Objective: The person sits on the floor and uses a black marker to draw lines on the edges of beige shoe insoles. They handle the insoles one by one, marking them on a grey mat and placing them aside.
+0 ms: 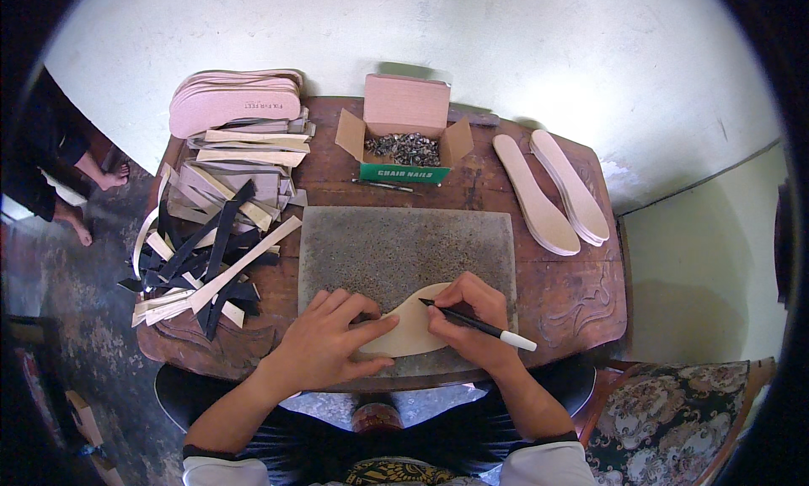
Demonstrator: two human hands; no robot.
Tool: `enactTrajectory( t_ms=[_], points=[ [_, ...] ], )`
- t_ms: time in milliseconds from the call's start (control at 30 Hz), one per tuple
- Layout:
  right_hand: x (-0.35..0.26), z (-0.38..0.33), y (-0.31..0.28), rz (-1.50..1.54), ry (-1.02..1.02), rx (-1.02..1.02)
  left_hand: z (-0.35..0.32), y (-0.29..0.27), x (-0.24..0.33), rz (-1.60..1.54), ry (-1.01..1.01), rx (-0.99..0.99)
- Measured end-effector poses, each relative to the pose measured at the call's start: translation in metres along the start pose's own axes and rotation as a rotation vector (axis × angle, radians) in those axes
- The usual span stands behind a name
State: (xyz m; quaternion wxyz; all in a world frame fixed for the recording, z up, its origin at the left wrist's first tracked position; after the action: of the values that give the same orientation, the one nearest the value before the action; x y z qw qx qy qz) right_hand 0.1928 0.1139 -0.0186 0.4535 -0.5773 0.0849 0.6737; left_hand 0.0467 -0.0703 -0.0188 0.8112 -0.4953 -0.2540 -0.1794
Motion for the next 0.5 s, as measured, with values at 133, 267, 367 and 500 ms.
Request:
enactTrajectory(
  t_ms=[133,267,367,500],
  points=[
    [0.002,-0.0011,0.0005,-0.005,-0.011,0.005,-0.0004,0.0009,-0.0003,0.015,0.006,0.001],
    [0.0013,-0.0008,0.0009,-0.004,0.003,0.007,-0.0008,0.0014,-0.001,0.015,0.008,0.003],
    [0.002,-0.0013,0.0002,-0.022,0.009,-0.001,-0.0001,0.0007,-0.0005,0.012,0.01,0.002],
    [0.0018,-0.0012,0.0001,-0.015,0.011,0.0,-0.0001,0.0015,-0.0006,0.012,0.012,0.006]
  ],
)
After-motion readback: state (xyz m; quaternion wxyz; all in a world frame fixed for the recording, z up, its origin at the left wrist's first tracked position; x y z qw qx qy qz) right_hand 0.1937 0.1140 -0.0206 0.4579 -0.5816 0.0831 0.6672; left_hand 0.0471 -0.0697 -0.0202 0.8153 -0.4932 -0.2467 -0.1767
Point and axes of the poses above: each hand's wrist, its own z-axis towards the middle knuckle, its own y-axis out of the palm, x = y × z, the point moved 3 cm from there along z, towards the middle knuckle, and after that the axes turned 13 degrees about x, right-handed, at the moved point
